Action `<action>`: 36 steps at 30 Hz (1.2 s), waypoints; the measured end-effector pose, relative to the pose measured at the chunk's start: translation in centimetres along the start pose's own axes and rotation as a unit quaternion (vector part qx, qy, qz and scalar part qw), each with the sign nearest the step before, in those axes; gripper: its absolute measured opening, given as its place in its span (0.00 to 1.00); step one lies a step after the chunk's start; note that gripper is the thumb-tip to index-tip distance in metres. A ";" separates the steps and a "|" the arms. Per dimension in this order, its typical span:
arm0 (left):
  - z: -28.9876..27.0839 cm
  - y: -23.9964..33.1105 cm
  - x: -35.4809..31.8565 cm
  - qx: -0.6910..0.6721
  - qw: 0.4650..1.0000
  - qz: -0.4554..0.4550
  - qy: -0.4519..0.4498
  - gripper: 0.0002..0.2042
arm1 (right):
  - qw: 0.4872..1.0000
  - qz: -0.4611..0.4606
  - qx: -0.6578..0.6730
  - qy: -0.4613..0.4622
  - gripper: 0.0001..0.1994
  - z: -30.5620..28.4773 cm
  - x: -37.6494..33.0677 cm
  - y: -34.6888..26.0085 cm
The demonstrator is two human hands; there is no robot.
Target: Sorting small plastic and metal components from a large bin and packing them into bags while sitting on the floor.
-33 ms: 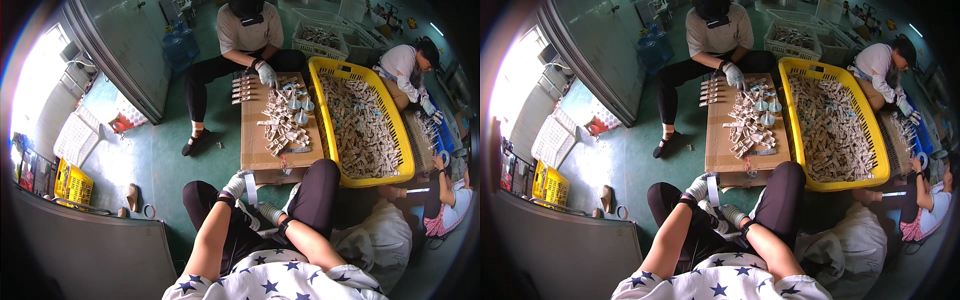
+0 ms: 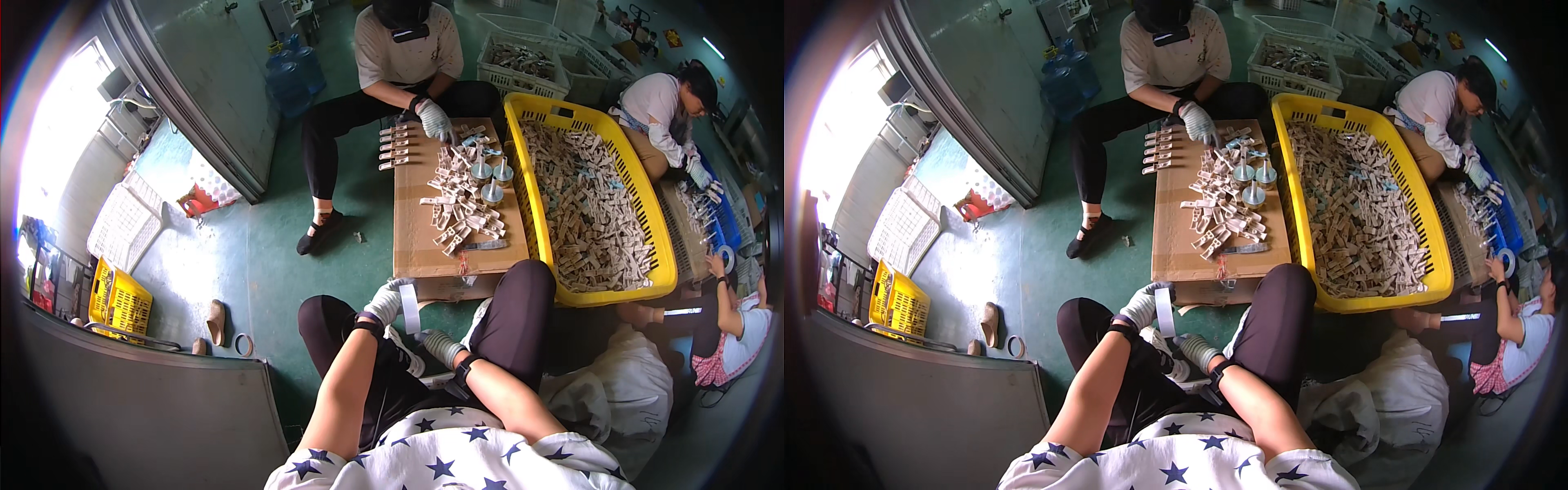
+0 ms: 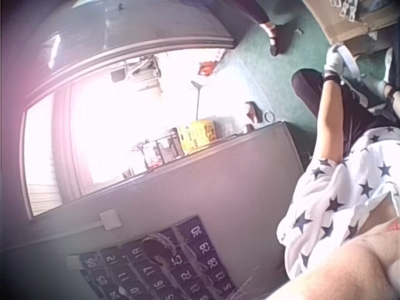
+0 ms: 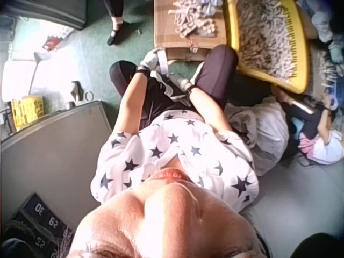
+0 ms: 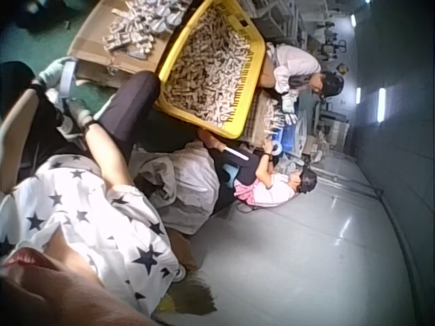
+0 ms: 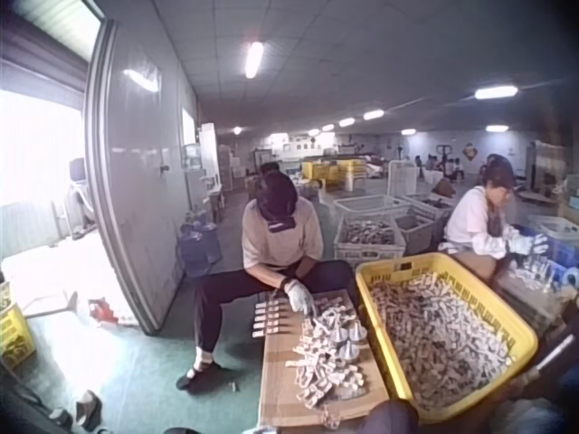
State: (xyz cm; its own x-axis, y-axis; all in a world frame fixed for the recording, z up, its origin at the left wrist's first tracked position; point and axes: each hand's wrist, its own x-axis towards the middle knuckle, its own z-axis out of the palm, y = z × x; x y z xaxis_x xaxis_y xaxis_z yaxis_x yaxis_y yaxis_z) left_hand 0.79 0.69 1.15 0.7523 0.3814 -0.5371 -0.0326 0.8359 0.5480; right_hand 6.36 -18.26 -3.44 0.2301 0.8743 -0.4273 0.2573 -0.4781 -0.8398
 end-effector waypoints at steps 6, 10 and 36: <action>1.5 0.2 -1.3 0.087 0.995 0.029 0.029 0.06 | 0.999 0.017 0.043 0.004 0.19 -0.1 -0.8 -1.0; 1.5 0.5 -1.7 0.087 0.995 0.028 0.030 0.06 | 0.999 0.006 0.038 -0.003 0.19 -0.3 -1.2 -1.8; 2.0 0.6 -1.7 0.089 0.996 0.024 0.023 0.05 | 0.996 0.019 0.090 0.001 0.17 -0.3 -1.4 -2.5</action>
State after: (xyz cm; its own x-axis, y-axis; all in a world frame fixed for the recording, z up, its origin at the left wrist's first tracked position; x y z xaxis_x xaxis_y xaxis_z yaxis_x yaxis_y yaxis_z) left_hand 0.76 -0.28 3.66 0.7211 0.4412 -0.5342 0.0514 0.7349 0.6762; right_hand 5.68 -18.28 -0.63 0.2391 0.8555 -0.4593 0.0759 -0.4881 -0.8695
